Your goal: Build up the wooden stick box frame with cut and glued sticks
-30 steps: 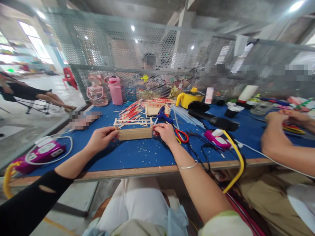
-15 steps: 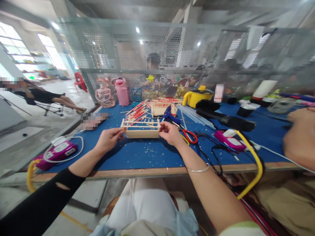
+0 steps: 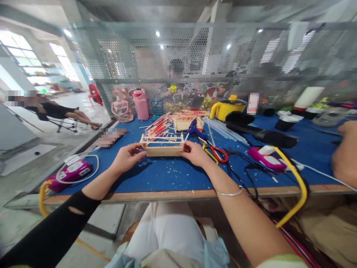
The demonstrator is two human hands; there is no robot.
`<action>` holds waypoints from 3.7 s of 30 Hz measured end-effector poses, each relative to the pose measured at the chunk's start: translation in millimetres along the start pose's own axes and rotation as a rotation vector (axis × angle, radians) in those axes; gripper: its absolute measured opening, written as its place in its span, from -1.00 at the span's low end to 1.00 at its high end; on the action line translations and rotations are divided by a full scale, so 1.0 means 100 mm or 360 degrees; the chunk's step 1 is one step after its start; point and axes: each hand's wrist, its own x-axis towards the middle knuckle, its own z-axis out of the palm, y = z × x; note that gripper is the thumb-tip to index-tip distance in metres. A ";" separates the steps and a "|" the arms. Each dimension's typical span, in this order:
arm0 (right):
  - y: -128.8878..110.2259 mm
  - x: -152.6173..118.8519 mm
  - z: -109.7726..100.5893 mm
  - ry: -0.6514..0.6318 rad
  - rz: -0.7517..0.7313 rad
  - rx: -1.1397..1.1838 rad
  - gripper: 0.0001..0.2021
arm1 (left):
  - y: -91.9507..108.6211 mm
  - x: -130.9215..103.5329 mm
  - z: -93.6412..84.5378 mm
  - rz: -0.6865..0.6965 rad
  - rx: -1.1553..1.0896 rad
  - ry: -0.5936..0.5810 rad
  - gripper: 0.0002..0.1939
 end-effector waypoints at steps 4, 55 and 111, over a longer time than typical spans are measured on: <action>0.03 0.01 0.01 -0.0019 0.0015 -0.0026 -0.69 | 0.01 0.01 0.01 -0.0008 -0.0009 0.0011 -0.55; -0.16 -0.04 0.08 -0.0156 0.0161 0.0246 -0.61 | 0.56 0.27 0.58 0.0843 0.1279 0.0160 -0.72; -0.20 0.27 -0.04 -0.0219 0.0606 0.0130 -0.63 | 0.16 0.36 -0.03 -0.0753 -0.1027 0.0056 -0.50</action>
